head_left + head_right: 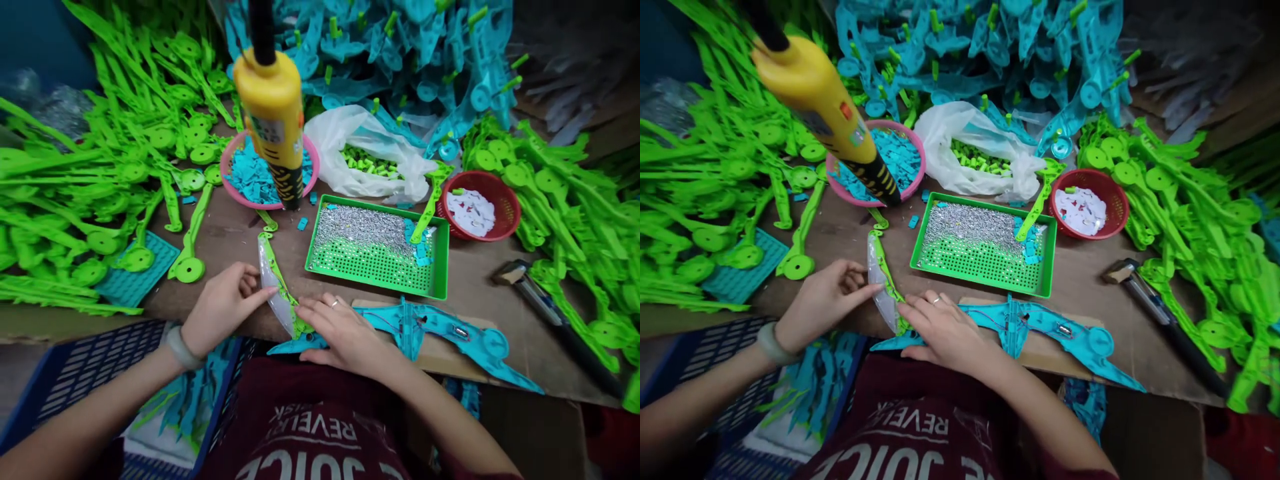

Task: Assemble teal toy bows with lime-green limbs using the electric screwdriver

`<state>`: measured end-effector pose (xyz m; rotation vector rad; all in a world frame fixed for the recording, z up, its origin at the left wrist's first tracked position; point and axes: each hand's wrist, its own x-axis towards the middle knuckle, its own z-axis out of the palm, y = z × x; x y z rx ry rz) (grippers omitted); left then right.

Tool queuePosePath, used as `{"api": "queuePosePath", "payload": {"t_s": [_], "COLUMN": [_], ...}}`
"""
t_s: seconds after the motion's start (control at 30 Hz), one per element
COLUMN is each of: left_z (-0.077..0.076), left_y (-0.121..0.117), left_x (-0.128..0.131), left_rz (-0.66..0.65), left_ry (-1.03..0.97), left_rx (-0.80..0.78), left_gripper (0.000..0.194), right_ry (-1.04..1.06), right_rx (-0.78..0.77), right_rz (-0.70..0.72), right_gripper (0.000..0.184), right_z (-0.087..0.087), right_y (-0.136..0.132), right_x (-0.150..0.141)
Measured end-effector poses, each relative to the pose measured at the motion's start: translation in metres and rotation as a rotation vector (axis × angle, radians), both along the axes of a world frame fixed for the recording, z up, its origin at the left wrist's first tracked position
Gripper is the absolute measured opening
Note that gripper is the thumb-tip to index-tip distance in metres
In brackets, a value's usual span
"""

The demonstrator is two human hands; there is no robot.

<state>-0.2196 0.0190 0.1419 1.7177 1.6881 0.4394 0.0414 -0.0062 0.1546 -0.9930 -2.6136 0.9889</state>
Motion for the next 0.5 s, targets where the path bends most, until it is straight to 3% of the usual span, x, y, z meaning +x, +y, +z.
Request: {"api": "queuePosePath", "payload": {"t_s": [0.07,0.13,0.23,0.3,0.37,0.5], "left_z": [-0.003,-0.008,-0.007,0.004,0.024,0.069], "left_y": [0.002,0.001,0.004,0.018,0.047,0.143], "left_x": [0.003,0.007,0.009,0.000,-0.020,-0.070], "left_rz": [-0.094,-0.191,-0.297,-0.374,-0.400,-0.222], "left_ry": [0.145,0.202,0.319,0.381,0.410,0.510], "left_rx": [0.269,0.393,0.364,0.288,0.249,0.285], "left_gripper": [0.049,0.050,0.051,0.049,0.042,0.037], "right_ry": [-0.024,-0.055,-0.102,-0.127,-0.155,-0.161], "right_rx": [0.025,0.059,0.116,0.147,0.186,0.342], "right_rz": [0.000,0.004,0.011,0.029,0.042,0.067], "right_gripper": [0.068,0.066,0.065,0.069,0.075,0.086], "right_z": [-0.002,-0.003,-0.003,-0.005,-0.010,-0.034], "right_y": [-0.001,-0.002,-0.002,-0.001,0.002,0.005], "right_x": [0.001,0.002,0.003,0.006,0.009,0.016]}}
